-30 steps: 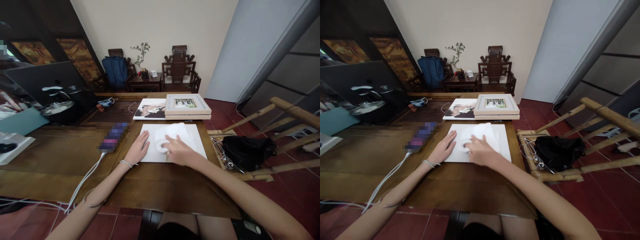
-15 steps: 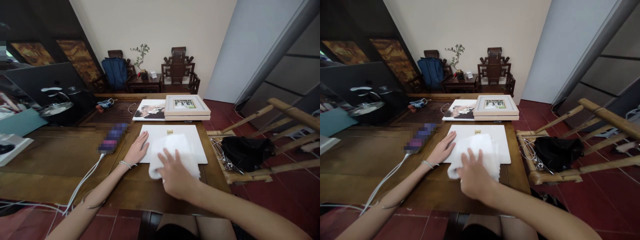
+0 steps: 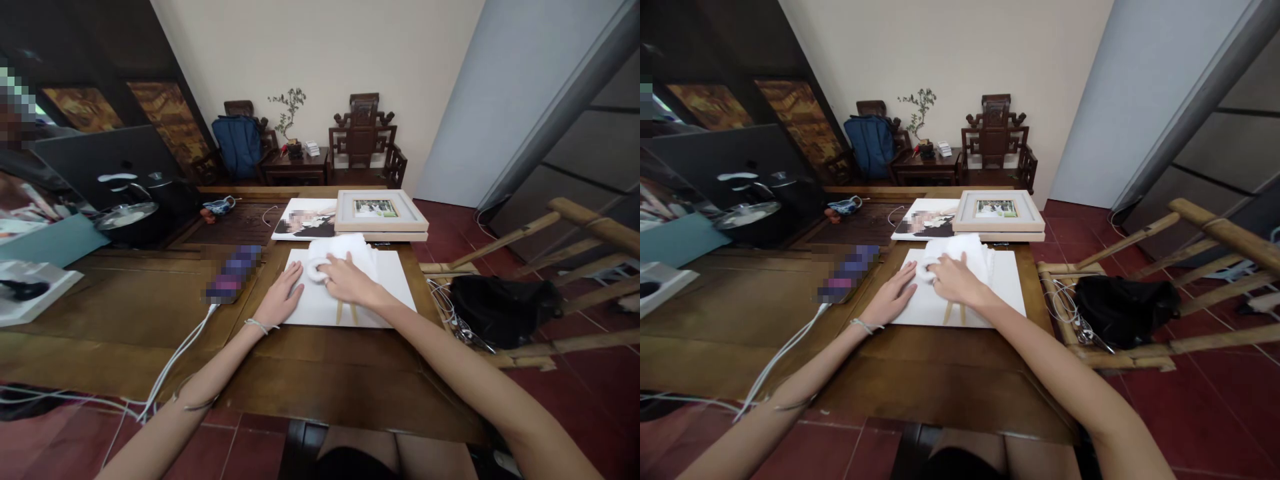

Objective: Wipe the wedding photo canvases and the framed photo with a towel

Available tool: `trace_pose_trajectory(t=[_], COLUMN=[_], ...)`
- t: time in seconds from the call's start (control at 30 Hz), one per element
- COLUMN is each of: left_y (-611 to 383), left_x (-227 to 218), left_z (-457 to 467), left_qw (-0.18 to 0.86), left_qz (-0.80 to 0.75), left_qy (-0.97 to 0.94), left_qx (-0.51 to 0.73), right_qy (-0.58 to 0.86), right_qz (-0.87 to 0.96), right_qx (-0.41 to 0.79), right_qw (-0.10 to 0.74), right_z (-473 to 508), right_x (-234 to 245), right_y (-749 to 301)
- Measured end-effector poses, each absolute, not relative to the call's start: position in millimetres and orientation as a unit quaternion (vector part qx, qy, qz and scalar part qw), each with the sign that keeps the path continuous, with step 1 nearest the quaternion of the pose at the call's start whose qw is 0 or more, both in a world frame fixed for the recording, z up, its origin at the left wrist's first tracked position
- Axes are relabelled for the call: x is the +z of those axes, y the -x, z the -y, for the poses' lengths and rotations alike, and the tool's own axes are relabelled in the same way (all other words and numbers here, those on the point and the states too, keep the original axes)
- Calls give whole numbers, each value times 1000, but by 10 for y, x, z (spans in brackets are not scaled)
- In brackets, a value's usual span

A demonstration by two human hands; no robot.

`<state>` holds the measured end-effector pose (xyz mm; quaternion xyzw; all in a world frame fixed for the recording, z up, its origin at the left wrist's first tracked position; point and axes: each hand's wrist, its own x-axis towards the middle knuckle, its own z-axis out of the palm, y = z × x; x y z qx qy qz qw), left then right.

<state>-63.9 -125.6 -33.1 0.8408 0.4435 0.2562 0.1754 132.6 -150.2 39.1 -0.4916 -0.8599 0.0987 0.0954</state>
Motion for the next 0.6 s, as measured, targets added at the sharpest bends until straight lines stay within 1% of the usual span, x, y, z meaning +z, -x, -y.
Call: trace_pose_trajectory(t=[0.1,0.23,0.3,0.43,0.53,0.6], left_y=[640,651,657,668,678,680], left_x=[-330,-333,-330,-318,-314,-318], left_z=[1254,1249,1250,1249,1241,1235], left_qw=[176,181,184,187,192,196], left_qz=[-440,-436,-433,-428,-425,-422], left_qy=[-842,-845,-846,-846,-848,-849], left_qx=[256,252,249,256,253,251], right_qy=[503,493,473,437,431,442], right_qz=[856,865,877,892,892,886], right_qx=[68,44,53,109,125,115], right_qw=[91,81,74,51,63,76], right_z=[1526,1987,2277,2660,2614,2427], right_x=[299,220,246,351,380,370], right_y=[-1264,-1148,-1096,-1042,-1070,-1112])
